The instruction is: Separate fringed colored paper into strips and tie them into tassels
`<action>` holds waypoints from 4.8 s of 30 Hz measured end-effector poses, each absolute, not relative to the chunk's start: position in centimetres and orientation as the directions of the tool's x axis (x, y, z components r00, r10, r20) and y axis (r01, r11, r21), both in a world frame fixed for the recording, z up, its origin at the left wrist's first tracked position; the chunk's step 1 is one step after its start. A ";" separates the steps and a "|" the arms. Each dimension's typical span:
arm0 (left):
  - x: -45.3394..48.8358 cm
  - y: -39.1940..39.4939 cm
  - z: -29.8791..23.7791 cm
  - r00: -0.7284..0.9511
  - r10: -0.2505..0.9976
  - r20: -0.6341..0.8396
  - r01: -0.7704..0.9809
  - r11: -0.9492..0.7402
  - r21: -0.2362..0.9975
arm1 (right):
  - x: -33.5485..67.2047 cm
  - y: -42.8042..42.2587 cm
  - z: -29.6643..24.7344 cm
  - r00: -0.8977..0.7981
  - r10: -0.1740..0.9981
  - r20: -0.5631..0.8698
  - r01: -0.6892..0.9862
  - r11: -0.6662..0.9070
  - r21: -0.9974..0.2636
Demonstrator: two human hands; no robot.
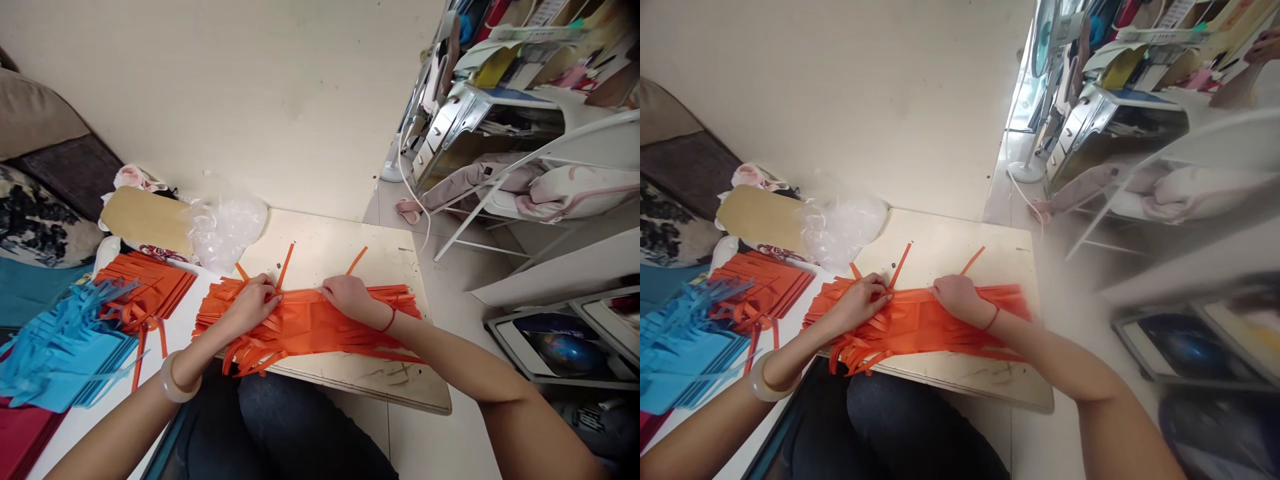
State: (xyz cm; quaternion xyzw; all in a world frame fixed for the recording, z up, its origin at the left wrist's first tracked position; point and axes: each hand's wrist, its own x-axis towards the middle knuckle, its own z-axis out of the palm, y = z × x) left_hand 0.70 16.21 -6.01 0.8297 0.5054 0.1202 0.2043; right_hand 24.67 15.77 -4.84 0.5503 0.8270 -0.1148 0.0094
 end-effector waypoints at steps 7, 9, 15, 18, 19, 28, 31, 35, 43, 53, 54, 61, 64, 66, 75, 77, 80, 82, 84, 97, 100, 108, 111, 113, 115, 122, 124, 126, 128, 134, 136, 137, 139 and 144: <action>1.3 17.2 -5.5 0.438 0.895 -0.085 0.863 -0.392 0.318 | 24.2 15.9 -5.2 -0.404 0.902 -0.152 0.914 0.392 -0.103; 1.8 16.8 -5.2 0.416 0.907 -0.071 0.880 -0.382 0.282 | 24.2 15.8 -5.2 -0.416 0.897 -0.150 0.909 0.406 -0.092; 4.4 12.2 -6.7 0.694 0.693 0.195 0.697 -0.715 0.060 | 24.2 15.9 -5.1 -0.432 0.891 -0.141 0.902 0.427 -0.066; 5.1 10.9 -8.5 0.722 0.674 0.155 0.671 -0.737 0.079 | 24.0 15.5 -5.1 -0.444 0.891 -0.098 0.896 0.442 -0.041; 5.2 10.8 -8.9 0.720 0.680 0.142 0.674 -0.733 0.091 | 24.0 15.1 -5.3 -0.477 0.878 -0.038 0.879 0.476 -0.028; 3.6 10.8 -9.1 0.717 0.685 0.126 0.665 -0.727 0.170 | 26.7 11.5 -9.2 -0.770 0.620 0.147 0.624 0.781 -0.024; 3.0 11.5 -8.7 0.710 0.695 0.113 0.676 -0.717 0.168 | 27.6 11.7 -8.1 -0.759 0.643 0.103 0.648 0.761 0.023; 4.1 13.0 -7.5 0.730 0.675 0.110 0.678 -0.735 0.008 | 26.0 13.0 -6.3 -0.733 0.674 0.092 0.680 0.731 0.057; 6.4 14.5 -6.8 0.728 0.664 0.167 0.685 -0.706 -0.178 | 23.1 14.5 -6.5 -0.686 0.720 0.109 0.726 0.665 0.177; 5.7 10.3 -7.2 0.767 0.550 0.330 0.638 -0.707 -0.305 | 24.9 11.6 -7.1 -0.815 0.474 0.334 0.565 0.779 0.273; 5.4 9.8 -7.4 0.771 0.549 0.323 0.634 -0.709 -0.308 | 25.3 11.4 -7.4 -0.828 0.454 0.330 0.544 0.792 0.276; 2.6 9.5 -8.2 0.706 0.604 0.371 0.670 -0.739 -0.071 | 28.1 12.0 -7.8 -0.720 0.629 0.294 0.626 0.771 -0.116; 1.7 10.1 -8.7 0.577 0.680 0.453 0.666 -0.712 0.222 | 28.6 12.9 -7.4 -0.587 0.785 0.195 0.680 0.610 -0.406; 1.3 10.4 -8.9 0.499 0.739 0.454 0.644 -0.666 0.376 | 28.6 13.3 -7.1 -0.531 0.838 0.125 0.700 0.517 -0.493; 0.8 11.3 -8.1 0.422 0.864 0.274 0.736 -0.504 0.452 | 27.2 13.5 -6.8 -0.482 0.875 0.033 0.801 0.456 -0.387; 1.0 11.5 -8.1 0.432 0.866 0.251 0.758 -0.500 0.420 | 26.9 13.5 -6.9 -0.477 0.878 0.038 0.816 0.458 -0.353; 1.3 11.6 -8.3 0.449 0.861 0.239 0.788 -0.508 0.348 | 26.7 13.5 -6.7 -0.477 0.879 0.015 0.835 0.458 -0.305; 1.4 11.7 -8.3 0.452 0.860 0.237 0.814 -0.507 0.284 | 26.6 13.6 -6.5 -0.486 0.874 -0.006 0.845 0.468 -0.258; 1.6 11.7 -8.1 0.455 0.852 0.261 0.831 -0.511 0.220 | 26.4 13.5 -6.2 -0.504 0.863 -0.016 0.848 0.492 -0.199; 2.1 11.1 -7.2 0.801 0.530 0.276 0.575 -0.810 -0.113 | 28.7 11.0 -6.5 -0.826 0.528 0.194 0.556 0.820 0.135; 2.9 11.7 -6.6 0.813 0.533 0.235 0.565 -0.819 -0.097 | 29.6 10.9 -5.9 -0.792 0.582 0.186 0.605 0.789 0.106; 5.4 11.9 -5.9 0.835 0.522 0.176 0.551 -0.799 -0.241 | 24.8 12.6 -6.7 -0.769 0.574 0.282 0.606 0.795 0.033; 5.4 11.6 -6.5 0.800 0.559 0.217 0.597 -0.778 -0.195 | 24.7 12.7 -7.7 -0.801 0.513 0.310 0.566 0.817 0.109; 5.1 11.3 -7.0 0.769 0.585 0.258 0.628 -0.768 -0.129 | 25.3 12.6 -8.0 -0.825 0.472 0.312 0.530 0.838 0.132; 4.7 11.2 -7.5 0.727 0.609 0.317 0.650 -0.759 -0.031 | 25.9 12.6 -8.1 -0.826 0.473 0.306 0.525 0.843 0.116; 3.2 11.5 -8.3 0.469 0.816 0.338 0.706 -0.577 0.411 | 26.8 13.5 -7.6 -0.642 0.735 0.218 0.670 0.676 -0.307; 2.9 11.7 -8.2 0.433 0.851 0.296 0.715 -0.524 0.463 | 26.8 13.7 -7.4 -0.596 0.785 0.168 0.687 0.607 -0.400; 2.8 11.8 -8.1 0.421 0.869 0.259 0.722 -0.494 0.485 | 26.7 13.8 -7.2 -0.568 0.813 0.129 0.703 0.561 -0.437; 2.8 11.9 -7.9 0.417 0.880 0.228 0.734 -0.474 0.487 | 26.4 13.9 -7.0 -0.557 0.825 0.099 0.724 0.540 -0.428; 3.2 12.2 -7.6 0.416 0.895 0.158 0.786 -0.442 0.433 | 25.4 13.9 -6.4 -0.556 0.831 -0.004 0.799 0.533 -0.278; 3.3 12.3 -7.4 0.429 0.889 0.161 0.799 -0.457 0.391 | 25.1 13.9 -6.1 -0.567 0.823 -0.031 0.808 0.548 -0.214; 3.4 12.4 -7.3 0.438 0.884 0.166 0.805 -0.467 0.365 | 25.1 13.9 -6.0 -0.571 0.820 -0.036 0.810 0.556 -0.186; 3.6 12.5 -7.1 0.449 0.875 0.180 0.817 -0.484 0.315 | 25.1 13.8 -5.9 -0.581 0.814 -0.014 0.806 0.572 -0.155; 4.4 11.9 -6.7 0.551 0.780 0.296 0.761 -0.615 0.206 | 25.6 13.7 -6.5 -0.712 0.668 0.216 0.656 0.743 -0.131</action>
